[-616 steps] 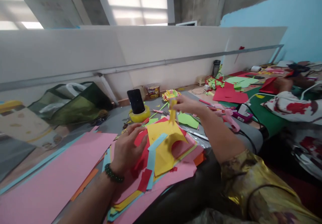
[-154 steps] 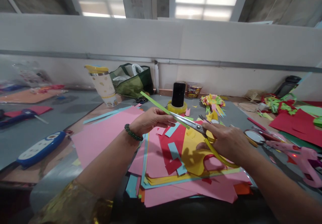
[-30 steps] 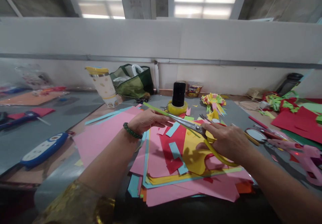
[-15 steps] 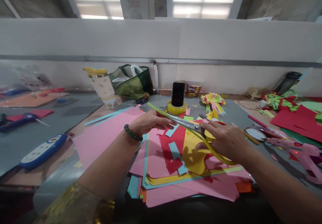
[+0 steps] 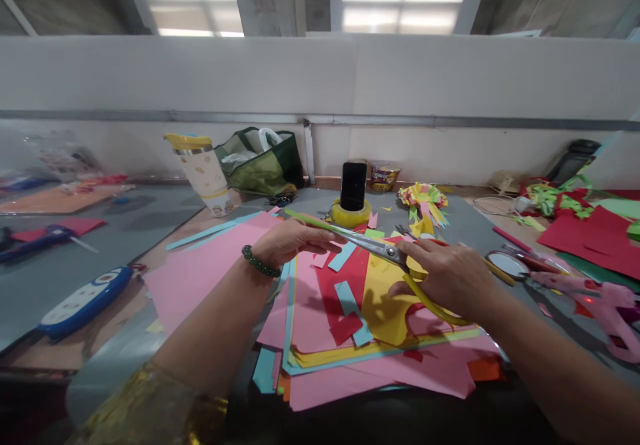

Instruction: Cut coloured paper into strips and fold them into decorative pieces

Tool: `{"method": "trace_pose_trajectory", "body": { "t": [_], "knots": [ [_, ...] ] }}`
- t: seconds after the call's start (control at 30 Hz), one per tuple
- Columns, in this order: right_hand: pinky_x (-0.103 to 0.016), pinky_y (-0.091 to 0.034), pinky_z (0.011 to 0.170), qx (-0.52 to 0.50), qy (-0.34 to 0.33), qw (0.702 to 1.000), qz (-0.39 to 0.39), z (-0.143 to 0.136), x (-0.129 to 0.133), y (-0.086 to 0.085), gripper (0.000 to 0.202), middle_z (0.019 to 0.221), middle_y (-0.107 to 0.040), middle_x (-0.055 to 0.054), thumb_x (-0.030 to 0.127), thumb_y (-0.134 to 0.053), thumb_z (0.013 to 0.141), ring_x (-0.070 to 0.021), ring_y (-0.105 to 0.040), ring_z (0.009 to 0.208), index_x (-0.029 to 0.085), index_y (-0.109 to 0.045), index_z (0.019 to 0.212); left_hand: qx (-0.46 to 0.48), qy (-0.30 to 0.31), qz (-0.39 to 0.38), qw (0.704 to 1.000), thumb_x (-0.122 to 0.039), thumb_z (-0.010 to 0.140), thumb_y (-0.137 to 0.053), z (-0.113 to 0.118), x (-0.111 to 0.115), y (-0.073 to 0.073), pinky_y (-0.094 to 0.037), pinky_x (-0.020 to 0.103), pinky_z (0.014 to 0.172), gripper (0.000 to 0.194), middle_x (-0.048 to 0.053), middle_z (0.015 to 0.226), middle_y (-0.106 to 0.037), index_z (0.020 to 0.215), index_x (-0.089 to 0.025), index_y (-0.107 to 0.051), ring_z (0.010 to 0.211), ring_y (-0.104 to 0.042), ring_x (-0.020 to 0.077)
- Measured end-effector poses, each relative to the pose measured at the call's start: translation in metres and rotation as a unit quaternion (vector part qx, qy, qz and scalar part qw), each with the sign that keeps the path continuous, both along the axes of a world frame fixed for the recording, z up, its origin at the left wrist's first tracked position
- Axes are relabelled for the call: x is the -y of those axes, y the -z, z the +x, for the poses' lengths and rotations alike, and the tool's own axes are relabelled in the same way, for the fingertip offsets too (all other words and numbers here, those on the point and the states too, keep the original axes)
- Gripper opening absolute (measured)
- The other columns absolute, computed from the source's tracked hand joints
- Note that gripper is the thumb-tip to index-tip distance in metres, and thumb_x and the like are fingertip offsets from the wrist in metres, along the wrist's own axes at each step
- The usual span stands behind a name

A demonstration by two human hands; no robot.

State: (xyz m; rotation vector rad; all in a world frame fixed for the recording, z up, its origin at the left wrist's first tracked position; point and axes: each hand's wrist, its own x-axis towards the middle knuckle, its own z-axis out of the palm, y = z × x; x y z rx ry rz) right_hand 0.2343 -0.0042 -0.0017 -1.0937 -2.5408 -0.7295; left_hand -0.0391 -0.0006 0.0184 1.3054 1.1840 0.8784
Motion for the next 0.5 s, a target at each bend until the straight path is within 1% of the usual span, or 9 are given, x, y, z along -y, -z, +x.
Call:
{"method": "trace_pose_trajectory", "body": {
  "t": [0.13,0.23,0.37,0.5],
  "knots": [
    [-0.026,-0.025,0.048,0.004,0.011,1.000,-0.014,-0.0005,0.0002,-0.0004,0.065,0.084,-0.074,-0.011,0.076,-0.037,0.083,-0.0187,-0.062,0.055,0.022,-0.068,0.099,0.012,0.005,-0.011,1.000,-0.023,0.066,-0.077,-0.0009,-0.0017,0.0013,-0.056,0.029,0.077,0.012,0.009,0.089,-0.078,0.077,-0.017,-0.077,0.085,-0.073,0.0225],
    [-0.025,-0.026,0.048,0.004,0.005,1.000,-0.012,-0.0005,0.0004,-0.0002,0.065,0.084,-0.074,-0.011,0.076,-0.036,0.083,-0.0191,-0.063,0.056,0.022,-0.068,0.099,0.012,0.006,-0.013,1.000,-0.023,0.068,-0.077,-0.0013,-0.0026,0.0023,-0.055,0.030,0.080,0.011,0.009,0.090,-0.078,0.077,-0.017,-0.077,0.086,-0.072,0.0220],
    [-0.025,-0.026,0.047,0.001,-0.007,1.000,-0.003,0.0007,0.0001,0.0010,0.069,0.080,-0.074,-0.011,0.077,-0.032,0.084,-0.0193,-0.063,0.053,0.020,-0.068,0.098,0.006,0.010,-0.017,1.000,-0.024,0.069,-0.076,-0.0009,-0.0030,0.0027,-0.055,0.030,0.081,0.011,0.011,0.090,-0.077,0.076,-0.016,-0.077,0.085,-0.072,0.0214],
    [-0.026,-0.024,0.047,0.001,-0.006,1.000,-0.003,0.0016,0.0000,-0.0003,0.068,0.078,-0.074,-0.010,0.077,-0.030,0.085,-0.0193,-0.063,0.053,0.021,-0.068,0.096,-0.011,0.016,-0.023,1.000,-0.026,0.070,-0.076,-0.0014,-0.0027,-0.0003,-0.054,0.027,0.078,0.013,0.011,0.091,-0.077,0.077,-0.016,-0.078,0.084,-0.072,0.0201]
  ]
}}
